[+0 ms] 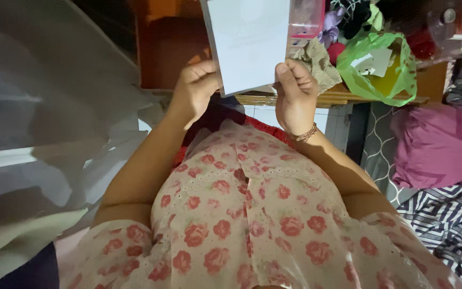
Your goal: The person opens an orange plastic organizer, removes a small item, and places it into a green cup. They then wipe the organizer with a cloth, place a white card into it, and wipe a pair of sunglasses with the cloth before setting them on the desk. Finally, they handle a small pink object and a blue card.
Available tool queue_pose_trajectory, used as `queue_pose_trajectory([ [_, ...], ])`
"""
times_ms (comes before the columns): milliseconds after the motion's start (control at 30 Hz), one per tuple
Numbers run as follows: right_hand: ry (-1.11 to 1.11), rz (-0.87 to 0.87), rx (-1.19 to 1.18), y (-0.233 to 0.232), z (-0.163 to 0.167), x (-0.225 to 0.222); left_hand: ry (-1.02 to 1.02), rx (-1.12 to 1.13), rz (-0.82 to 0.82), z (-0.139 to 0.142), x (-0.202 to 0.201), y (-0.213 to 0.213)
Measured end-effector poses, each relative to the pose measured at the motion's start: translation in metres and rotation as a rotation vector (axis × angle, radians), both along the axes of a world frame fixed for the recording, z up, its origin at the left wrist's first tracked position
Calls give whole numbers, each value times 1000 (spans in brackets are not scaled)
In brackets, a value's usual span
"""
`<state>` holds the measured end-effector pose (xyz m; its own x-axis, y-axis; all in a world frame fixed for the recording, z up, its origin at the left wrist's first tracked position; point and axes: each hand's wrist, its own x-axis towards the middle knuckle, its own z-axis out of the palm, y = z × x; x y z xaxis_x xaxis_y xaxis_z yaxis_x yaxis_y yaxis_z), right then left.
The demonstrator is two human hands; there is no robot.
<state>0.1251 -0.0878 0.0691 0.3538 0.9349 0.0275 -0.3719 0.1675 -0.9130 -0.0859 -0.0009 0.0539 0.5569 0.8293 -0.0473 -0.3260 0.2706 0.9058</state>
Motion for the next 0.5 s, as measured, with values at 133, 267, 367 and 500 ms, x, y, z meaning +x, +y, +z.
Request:
queue_pose_trajectory([
  [133,7,-39,-8,4,1,-3,-333,-195,-91,6,-3,4],
  [267,1,-22,52,9,3,-10,-116,-165,9,13,-1,4],
  [367,-13,-7,27,12,9,-17,51,-91,40,13,2,4],
  [500,24,45,29,16,11,-17,-129,-131,11,12,2,4],
])
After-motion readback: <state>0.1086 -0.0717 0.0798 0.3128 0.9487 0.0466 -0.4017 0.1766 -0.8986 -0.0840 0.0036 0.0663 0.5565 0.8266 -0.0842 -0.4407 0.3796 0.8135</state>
